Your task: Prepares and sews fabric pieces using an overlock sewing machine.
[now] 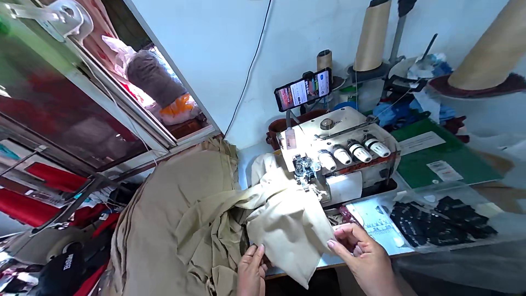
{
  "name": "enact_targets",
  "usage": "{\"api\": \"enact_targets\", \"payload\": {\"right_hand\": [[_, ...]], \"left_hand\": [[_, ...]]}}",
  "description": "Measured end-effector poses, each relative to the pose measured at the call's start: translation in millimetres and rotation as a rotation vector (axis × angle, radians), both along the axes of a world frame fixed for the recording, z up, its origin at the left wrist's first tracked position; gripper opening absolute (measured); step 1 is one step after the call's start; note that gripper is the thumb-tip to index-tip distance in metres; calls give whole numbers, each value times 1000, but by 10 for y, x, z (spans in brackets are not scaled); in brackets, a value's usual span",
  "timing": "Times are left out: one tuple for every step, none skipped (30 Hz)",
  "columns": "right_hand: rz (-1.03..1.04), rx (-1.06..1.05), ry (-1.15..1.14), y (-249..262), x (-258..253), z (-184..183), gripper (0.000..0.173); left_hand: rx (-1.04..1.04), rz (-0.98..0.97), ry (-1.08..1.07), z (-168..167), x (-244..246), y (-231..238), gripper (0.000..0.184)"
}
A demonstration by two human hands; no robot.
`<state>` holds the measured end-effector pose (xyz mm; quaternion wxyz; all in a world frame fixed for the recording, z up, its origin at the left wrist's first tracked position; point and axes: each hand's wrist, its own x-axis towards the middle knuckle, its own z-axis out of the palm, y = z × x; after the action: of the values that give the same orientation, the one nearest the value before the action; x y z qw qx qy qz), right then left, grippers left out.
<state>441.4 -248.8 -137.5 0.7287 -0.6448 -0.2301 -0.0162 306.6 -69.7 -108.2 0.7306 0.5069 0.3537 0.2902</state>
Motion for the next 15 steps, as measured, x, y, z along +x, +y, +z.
{"api": "enact_targets", "payload": {"right_hand": [[5, -6, 6, -21, -1, -12, 21], [9, -11, 17, -37, -3, -15, 20], [17, -11, 30, -54, -4, -14, 20], [25, -7, 46, -68, -4, -11, 20], [33, -1, 63, -79, -4, -8, 19], [36, 4, 78, -87, -5, -5, 19], [41, 10, 89, -95, -7, -3, 18], [47, 21, 101, -98, -10, -5, 18], [51, 26, 114, -99, -13, -6, 18], [55, 28, 124, -99, -13, -6, 18], [60, 30, 134, -98, -11, -10, 18], [63, 27, 137, -95, -6, -16, 18], [61, 21, 138, -94, -2, -21, 17], [56, 15, 132, -92, 1, -30, 15], [48, 10, 121, -93, 1, -40, 13]], "left_hand": [[8, 30, -19, -1, 9, 2, 23], [18, 60, -39, 0, 22, 10, 24], [29, 85, -60, 0, 32, 23, 24], [41, 102, -77, 1, 39, 38, 24], [56, 115, -83, 11, 45, 47, 24], [68, 125, -84, 28, 51, 53, 23], [77, 132, -79, 39, 54, 59, 23], [84, 135, -74, 43, 53, 67, 23], [89, 134, -66, 44, 50, 73, 23], [93, 131, -60, 42, 46, 79, 23], [97, 127, -57, 37, 43, 87, 23], [98, 123, -53, 32, 42, 92, 24], [96, 120, -49, 30, 43, 93, 24], [92, 116, -47, 31, 46, 91, 24], [86, 116, -50, 32, 48, 88, 24]]}}
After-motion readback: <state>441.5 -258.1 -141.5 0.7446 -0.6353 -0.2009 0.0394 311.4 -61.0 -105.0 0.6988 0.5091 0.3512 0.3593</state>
